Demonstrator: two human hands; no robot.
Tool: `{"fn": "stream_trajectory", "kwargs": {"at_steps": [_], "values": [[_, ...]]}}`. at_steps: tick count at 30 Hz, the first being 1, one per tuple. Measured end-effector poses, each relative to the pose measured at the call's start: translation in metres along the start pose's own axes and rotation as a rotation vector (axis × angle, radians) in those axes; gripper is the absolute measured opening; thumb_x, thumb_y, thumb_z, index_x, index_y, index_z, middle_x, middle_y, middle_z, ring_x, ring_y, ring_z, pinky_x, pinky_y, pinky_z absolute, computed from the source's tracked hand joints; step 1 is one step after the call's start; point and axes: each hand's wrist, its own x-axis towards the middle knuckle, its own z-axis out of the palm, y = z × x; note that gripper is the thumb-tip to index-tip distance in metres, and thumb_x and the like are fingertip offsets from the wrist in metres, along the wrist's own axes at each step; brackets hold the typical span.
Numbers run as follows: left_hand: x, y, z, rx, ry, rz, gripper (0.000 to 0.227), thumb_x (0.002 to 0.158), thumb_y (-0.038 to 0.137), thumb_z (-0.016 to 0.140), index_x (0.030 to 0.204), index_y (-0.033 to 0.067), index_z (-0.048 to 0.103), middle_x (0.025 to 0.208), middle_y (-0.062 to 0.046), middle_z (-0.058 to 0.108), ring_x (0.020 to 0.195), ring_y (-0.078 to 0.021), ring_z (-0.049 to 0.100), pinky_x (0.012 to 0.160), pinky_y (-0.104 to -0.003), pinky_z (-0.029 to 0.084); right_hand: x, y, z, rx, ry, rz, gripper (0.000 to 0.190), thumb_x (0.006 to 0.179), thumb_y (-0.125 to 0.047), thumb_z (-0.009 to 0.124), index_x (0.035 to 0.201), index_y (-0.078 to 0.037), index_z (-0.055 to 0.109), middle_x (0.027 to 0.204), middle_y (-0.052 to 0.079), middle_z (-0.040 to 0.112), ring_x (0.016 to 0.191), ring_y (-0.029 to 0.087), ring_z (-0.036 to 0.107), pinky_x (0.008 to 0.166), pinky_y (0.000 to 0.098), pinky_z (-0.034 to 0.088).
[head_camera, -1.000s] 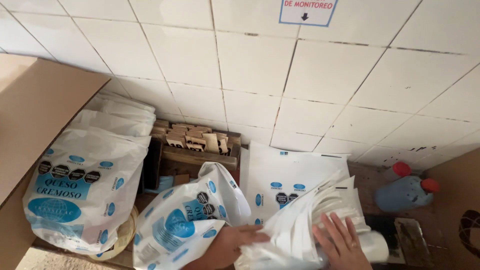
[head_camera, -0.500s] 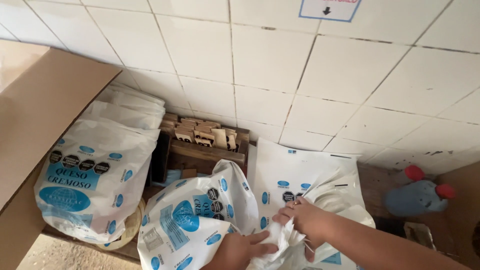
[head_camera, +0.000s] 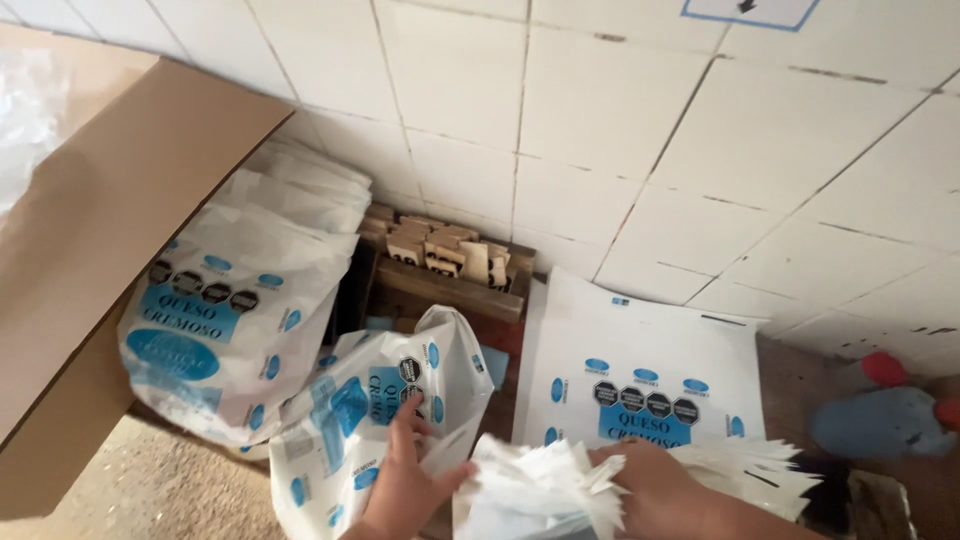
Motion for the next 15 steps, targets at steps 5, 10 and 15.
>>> {"fn": "stream_trajectory", "kwargs": {"at_steps": [5,10,15], "values": [[-0.013,0.01,-0.022,0.451,-0.198,-0.206,0.074,0.084,0.046,0.081,0.146,0.026,0.045,0.137,0.0,0.053,0.119,-0.0252,0.063,0.096,-0.046,0.058,-0.015,0.041,0.022,0.593,0.319,0.299,0.057,0.045,-0.03,0.109,0.1,-0.023,0.094,0.101,-0.01,0.096,0.095,0.005,0.091,0.095,0.0202,0.07],[-0.024,-0.017,0.004,0.248,-0.041,-0.039,0.017,0.1,0.036,0.064,0.101,0.0188,0.064,0.091,-0.003,0.06,0.082,-0.0224,0.061,0.075,-0.038,0.051,-0.039,0.146,0.065,-0.802,0.905,-0.114,0.076,0.08,-0.078,0.065,0.127,-0.018,0.061,0.078,-0.005,0.053,0.082,0.017,0.051,0.065,0.0312,0.043],[-0.064,0.112,-0.002,-1.077,-0.015,-0.482,0.047,0.096,0.016,0.06,0.141,0.0028,0.065,0.12,-0.016,0.075,0.103,-0.0255,0.067,0.084,-0.034,0.05,-0.063,0.148,0.074,-1.038,1.135,-0.246,0.075,0.085,-0.069,0.066,0.111,0.001,0.075,0.04,-0.003,0.038,0.045,0.018,0.047,0.046,0.0332,0.032]]}}
